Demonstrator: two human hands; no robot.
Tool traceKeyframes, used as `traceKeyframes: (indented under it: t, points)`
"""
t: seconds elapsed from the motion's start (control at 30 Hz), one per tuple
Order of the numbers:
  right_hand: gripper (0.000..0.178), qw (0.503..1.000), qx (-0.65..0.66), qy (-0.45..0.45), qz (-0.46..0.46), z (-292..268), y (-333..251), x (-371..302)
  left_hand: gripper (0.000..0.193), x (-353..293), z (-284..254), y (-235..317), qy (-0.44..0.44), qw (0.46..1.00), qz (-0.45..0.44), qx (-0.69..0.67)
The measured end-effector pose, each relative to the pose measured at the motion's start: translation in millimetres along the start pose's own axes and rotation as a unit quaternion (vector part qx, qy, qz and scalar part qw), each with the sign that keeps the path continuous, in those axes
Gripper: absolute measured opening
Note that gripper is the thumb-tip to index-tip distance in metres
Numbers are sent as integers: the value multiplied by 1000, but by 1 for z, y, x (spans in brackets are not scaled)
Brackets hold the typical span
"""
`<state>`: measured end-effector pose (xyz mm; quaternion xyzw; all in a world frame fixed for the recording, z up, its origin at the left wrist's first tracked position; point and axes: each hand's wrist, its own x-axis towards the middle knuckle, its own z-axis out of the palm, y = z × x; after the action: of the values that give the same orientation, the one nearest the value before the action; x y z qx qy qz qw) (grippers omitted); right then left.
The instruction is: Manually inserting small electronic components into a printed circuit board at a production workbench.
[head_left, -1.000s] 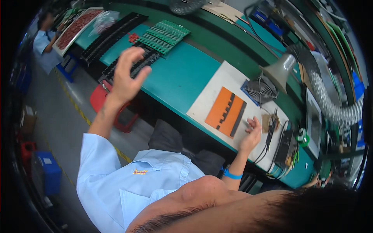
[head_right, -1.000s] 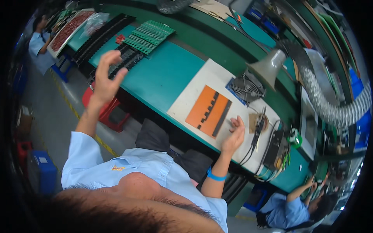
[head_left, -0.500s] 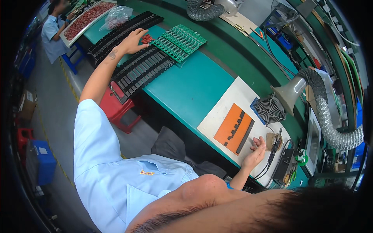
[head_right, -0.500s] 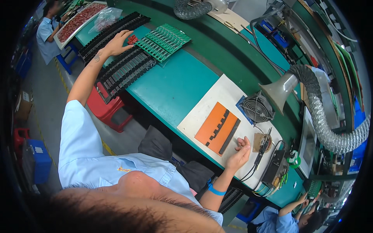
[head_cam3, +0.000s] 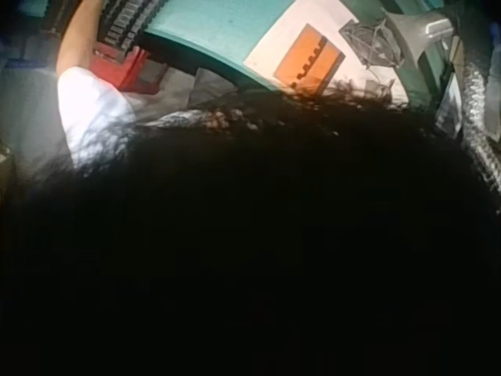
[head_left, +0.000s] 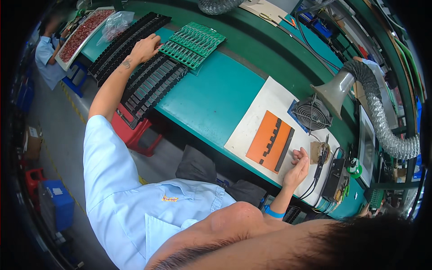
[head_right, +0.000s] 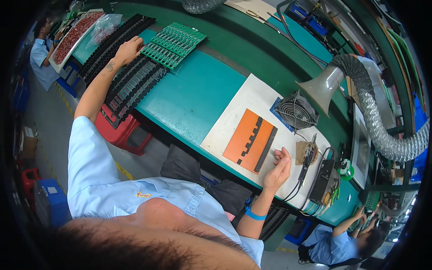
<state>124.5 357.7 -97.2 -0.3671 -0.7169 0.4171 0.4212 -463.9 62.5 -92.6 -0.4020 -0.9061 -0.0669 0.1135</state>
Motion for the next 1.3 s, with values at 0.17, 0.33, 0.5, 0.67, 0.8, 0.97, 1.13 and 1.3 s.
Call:
traceKeyframes:
  t: [0.17,0.33,0.5,0.67,0.8,0.97,1.13,1.3]
  points:
    - [43,1000,10,-7,5,-2,1,0,24,-1,-3,0,93,992,-32,-78]
    - [45,1000,6,-3,4,-3,0,-2,32,9,-18,8,162,938,-145,-270]
    - [39,999,51,-12,0,-3,6,0,30,0,-70,44,198,918,-124,-319]
    - [41,999,42,-6,-6,-5,6,-4,18,-22,-100,199,150,895,19,-420]
    - [41,998,61,-13,-15,-7,8,-4,16,-49,-79,322,106,864,129,-474]
    - [39,997,50,-25,-44,-8,9,-5,21,-64,-26,387,-8,887,138,-440]
    - [32,998,36,-27,-50,-9,2,-4,27,-76,-21,387,35,921,254,-294]
    - [25,996,49,-14,-73,-3,-4,0,45,-85,-30,354,30,909,197,-367]
